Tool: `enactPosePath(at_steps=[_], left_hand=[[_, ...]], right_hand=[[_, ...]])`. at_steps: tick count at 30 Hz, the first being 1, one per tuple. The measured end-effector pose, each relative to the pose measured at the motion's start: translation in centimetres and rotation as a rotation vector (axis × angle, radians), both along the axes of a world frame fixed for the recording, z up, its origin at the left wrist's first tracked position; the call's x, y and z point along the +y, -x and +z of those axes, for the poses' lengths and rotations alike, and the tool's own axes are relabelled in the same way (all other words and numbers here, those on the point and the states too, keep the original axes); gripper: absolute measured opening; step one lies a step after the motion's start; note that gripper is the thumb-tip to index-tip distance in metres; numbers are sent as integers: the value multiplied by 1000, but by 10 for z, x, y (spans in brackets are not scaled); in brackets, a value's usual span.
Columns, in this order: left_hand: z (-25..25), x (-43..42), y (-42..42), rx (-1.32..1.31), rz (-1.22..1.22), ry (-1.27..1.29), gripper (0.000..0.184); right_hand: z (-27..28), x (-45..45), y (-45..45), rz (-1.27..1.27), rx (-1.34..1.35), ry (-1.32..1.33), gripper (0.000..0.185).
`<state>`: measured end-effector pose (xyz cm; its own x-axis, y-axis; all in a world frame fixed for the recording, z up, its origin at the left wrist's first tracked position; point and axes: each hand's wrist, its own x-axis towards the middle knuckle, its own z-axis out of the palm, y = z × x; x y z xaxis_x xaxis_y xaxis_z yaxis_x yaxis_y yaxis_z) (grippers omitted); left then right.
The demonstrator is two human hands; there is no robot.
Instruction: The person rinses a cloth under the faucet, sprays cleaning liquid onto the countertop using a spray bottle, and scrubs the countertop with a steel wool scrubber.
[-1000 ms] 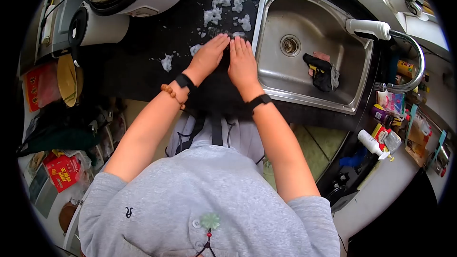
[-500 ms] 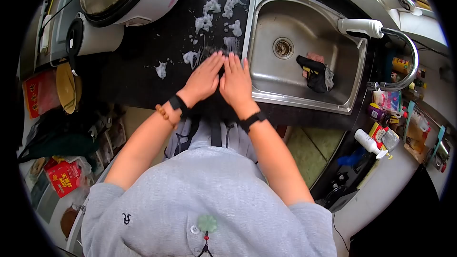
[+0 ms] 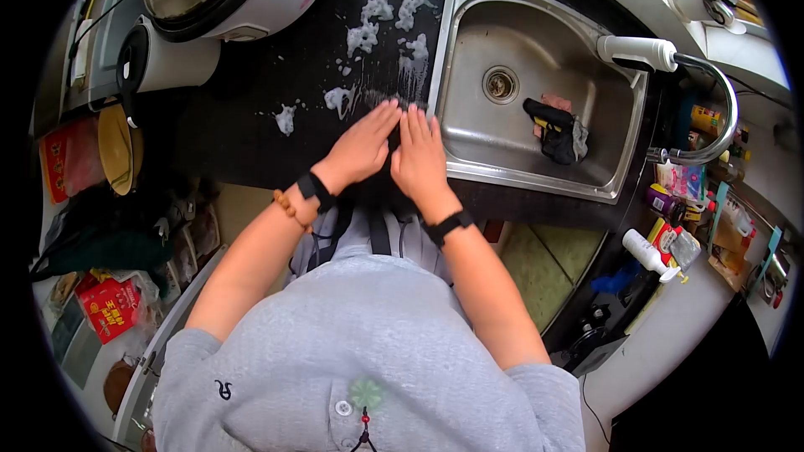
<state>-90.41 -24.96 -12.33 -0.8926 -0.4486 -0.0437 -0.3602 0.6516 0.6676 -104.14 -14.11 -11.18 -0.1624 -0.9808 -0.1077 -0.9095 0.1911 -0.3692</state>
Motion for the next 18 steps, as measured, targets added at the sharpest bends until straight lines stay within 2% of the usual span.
enactPosePath(at_steps=[4, 7, 10, 13, 16, 18], left_hand=[[14, 9, -3, -35, -15, 34, 66], [4, -32, 26, -23, -40, 157, 66], [-12, -64, 61, 37, 64, 217, 57], [-6, -45, 44, 8, 4, 122, 57], [8, -1, -9, -51, -60, -18, 62], [15, 7, -10, -74, -59, 52, 63]], right_hand=[[8, 6, -8, 0, -13, 9, 67], [2, -34, 26, 45, 55, 41, 68], [-7, -80, 46, -21, 115, 150, 62], [1, -54, 32, -14, 75, 112, 59], [11, 10, 6, 63, -42, -57, 66], [16, 13, 3, 65, -62, -37, 67]])
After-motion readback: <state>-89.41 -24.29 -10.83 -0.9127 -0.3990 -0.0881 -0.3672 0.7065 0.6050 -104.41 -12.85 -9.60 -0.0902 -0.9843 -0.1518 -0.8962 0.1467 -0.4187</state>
